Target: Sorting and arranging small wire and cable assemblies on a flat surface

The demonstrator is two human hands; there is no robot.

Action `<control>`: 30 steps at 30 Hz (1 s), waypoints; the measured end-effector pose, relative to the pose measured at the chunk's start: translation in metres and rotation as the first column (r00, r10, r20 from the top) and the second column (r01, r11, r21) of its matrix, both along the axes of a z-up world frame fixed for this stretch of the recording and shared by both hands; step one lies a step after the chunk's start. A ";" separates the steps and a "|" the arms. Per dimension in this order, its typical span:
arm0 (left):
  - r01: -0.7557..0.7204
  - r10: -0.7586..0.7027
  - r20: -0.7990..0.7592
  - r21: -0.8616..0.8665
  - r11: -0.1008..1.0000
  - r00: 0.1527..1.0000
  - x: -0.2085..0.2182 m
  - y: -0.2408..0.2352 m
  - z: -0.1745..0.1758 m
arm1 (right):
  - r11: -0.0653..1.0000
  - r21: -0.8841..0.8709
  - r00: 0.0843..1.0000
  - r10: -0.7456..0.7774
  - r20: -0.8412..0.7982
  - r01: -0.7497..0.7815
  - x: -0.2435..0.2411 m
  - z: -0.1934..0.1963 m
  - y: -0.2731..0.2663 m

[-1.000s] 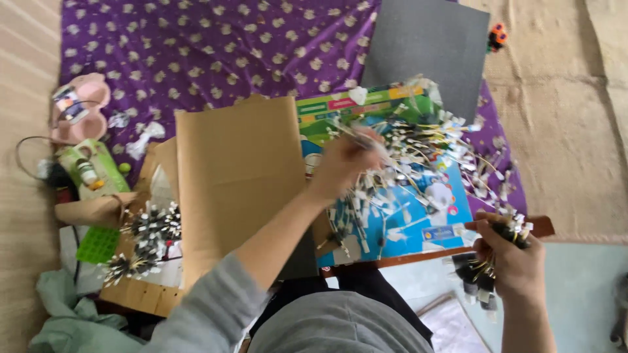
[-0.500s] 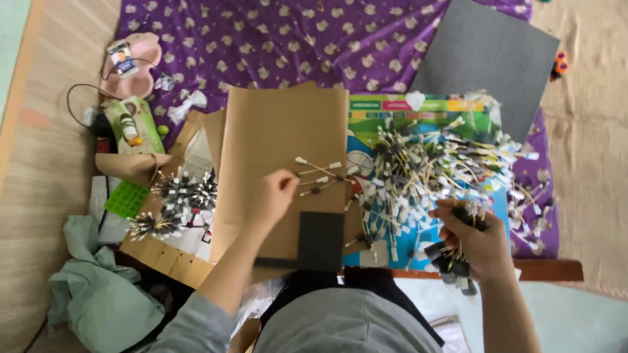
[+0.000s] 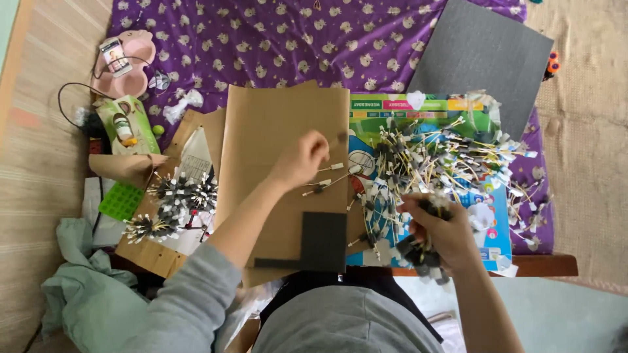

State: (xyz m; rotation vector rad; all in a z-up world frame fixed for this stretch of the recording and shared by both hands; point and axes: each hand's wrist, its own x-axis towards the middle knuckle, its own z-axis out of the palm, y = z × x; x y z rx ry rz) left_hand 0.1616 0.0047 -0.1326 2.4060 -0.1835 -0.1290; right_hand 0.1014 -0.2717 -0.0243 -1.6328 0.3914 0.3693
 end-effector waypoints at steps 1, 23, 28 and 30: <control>-0.144 0.095 -0.132 -0.436 0.888 0.987 -0.001 -0.002 0.019 | 0.998 0.067 0.999 0.007 -0.053 -0.004 0.000 -0.001 0.006; -0.651 0.470 -0.521 -0.741 0.166 0.713 -0.114 -0.013 0.090 | 0.931 0.278 0.965 0.193 0.176 -0.236 -0.035 -0.036 0.090; -0.610 0.404 -0.459 -0.630 0.481 0.792 -0.151 0.003 0.073 | 0.955 0.163 0.962 0.220 0.161 -0.246 -0.040 -0.019 0.099; -0.453 0.342 -0.304 -0.485 0.748 0.889 -0.174 0.010 0.043 | 0.956 0.218 0.980 0.181 0.082 -0.195 -0.040 -0.036 0.101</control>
